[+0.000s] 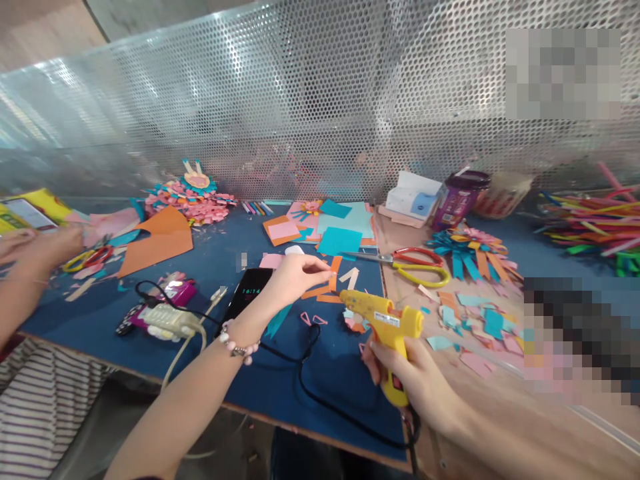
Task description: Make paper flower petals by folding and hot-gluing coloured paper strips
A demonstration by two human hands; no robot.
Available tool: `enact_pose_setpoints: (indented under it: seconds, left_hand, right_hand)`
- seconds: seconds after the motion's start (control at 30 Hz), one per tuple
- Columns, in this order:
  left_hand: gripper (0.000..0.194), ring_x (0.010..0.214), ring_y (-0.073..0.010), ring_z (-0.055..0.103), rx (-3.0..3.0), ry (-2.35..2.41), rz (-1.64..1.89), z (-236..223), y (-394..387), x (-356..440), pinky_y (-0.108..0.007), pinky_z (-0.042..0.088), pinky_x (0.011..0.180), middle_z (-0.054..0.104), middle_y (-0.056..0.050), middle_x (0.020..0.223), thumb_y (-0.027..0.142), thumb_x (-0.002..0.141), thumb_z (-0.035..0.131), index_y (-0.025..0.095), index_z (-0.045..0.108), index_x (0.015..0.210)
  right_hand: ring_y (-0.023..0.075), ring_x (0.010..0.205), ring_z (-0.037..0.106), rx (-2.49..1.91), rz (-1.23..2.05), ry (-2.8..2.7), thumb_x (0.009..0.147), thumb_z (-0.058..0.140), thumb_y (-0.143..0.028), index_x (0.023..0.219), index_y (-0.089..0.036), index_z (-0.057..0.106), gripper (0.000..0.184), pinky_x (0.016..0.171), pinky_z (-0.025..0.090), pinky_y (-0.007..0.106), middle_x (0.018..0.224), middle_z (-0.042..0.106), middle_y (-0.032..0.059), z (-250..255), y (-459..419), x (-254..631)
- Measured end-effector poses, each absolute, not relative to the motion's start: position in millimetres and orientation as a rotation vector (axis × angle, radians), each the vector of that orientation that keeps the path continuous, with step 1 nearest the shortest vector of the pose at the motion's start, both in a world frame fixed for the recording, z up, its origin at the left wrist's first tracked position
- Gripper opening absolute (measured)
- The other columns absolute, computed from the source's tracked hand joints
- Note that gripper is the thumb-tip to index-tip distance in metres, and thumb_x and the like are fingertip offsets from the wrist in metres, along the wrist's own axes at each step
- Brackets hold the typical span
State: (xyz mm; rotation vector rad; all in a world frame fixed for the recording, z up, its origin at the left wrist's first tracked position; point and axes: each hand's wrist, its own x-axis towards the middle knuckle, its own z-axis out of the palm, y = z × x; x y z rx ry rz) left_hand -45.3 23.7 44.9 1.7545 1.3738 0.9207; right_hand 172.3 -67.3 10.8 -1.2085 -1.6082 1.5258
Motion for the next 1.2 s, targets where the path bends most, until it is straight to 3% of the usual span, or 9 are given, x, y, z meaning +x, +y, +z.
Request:
enact_pose_setpoints:
  seconds: [0.4,1.2]
  left_hand:
    - [0.022,0.082,-0.0201,0.066,1.770,1.377,0.937,43.9,22.5,-47.1,-0.031,0.051,0.075,0.072,-0.005,0.082,0.038,0.073,0.066,0.018,0.072,0.080]
    - [0.017,0.078,-0.0176,0.066,1.709,1.351,0.927,45.4,22.2,-45.8,-0.029,0.052,0.073,0.072,-0.005,0.079,0.033,0.072,0.068,0.017,0.071,0.078]
  right_hand:
    - [0.0108,0.055,0.045,-1.247,1.507,-1.622,0.086,0.042,-0.054,0.059,-0.016,0.050,0.047,0.052,0.036,0.023,0.058,0.050,0.0006,13.2,-67.1,172.1]
    - [0.0126,0.059,0.046,-1.238,1.496,-1.593,0.087,0.043,-0.052,0.064,-0.017,0.050,0.042,0.056,0.036,0.025,0.060,0.053,0.0006,11.9,-66.7,172.4]
